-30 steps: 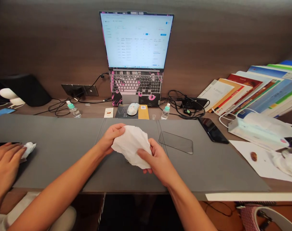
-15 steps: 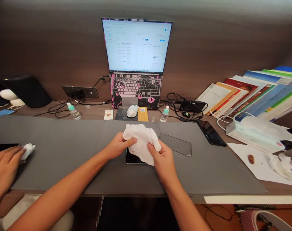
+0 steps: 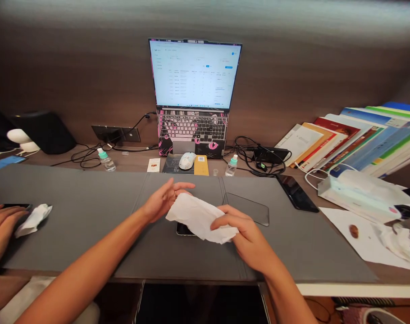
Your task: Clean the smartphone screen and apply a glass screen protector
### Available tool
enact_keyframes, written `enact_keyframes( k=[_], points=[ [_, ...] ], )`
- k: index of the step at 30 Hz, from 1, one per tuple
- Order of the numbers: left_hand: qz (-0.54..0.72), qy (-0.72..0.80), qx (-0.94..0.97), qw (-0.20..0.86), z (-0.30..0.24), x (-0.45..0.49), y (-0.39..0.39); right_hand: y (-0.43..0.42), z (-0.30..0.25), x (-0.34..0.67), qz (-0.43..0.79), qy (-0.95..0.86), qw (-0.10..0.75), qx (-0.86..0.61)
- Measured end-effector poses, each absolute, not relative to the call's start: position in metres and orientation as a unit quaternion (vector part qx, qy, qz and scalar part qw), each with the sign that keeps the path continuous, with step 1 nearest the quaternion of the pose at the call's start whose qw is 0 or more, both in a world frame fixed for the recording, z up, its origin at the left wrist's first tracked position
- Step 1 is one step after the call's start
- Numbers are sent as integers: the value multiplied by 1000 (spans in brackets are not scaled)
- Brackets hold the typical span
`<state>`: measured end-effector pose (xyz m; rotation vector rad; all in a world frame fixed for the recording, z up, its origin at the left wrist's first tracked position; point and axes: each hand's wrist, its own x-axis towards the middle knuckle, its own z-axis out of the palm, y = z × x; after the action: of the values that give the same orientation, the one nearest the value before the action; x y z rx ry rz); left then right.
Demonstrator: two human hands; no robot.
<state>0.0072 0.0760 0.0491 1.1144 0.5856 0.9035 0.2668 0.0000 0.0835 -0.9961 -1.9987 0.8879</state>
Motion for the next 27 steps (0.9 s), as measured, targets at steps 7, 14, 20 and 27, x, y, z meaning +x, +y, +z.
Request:
enact_keyframes(
  k=[7,14,20,27],
  points=[
    [374,359,640,566,50,11,71,-12,61,266,392,-707,390,-441],
    [419,342,679,497,48,9,72,-7,59,234,501,-541,386,-554],
    [446,347,704,431,41,5,83,15,70,243,447,-531,429,-578],
    [344,307,832,307,30,-2,89,7,56,272,-4,-669,473,-574]
  ],
)
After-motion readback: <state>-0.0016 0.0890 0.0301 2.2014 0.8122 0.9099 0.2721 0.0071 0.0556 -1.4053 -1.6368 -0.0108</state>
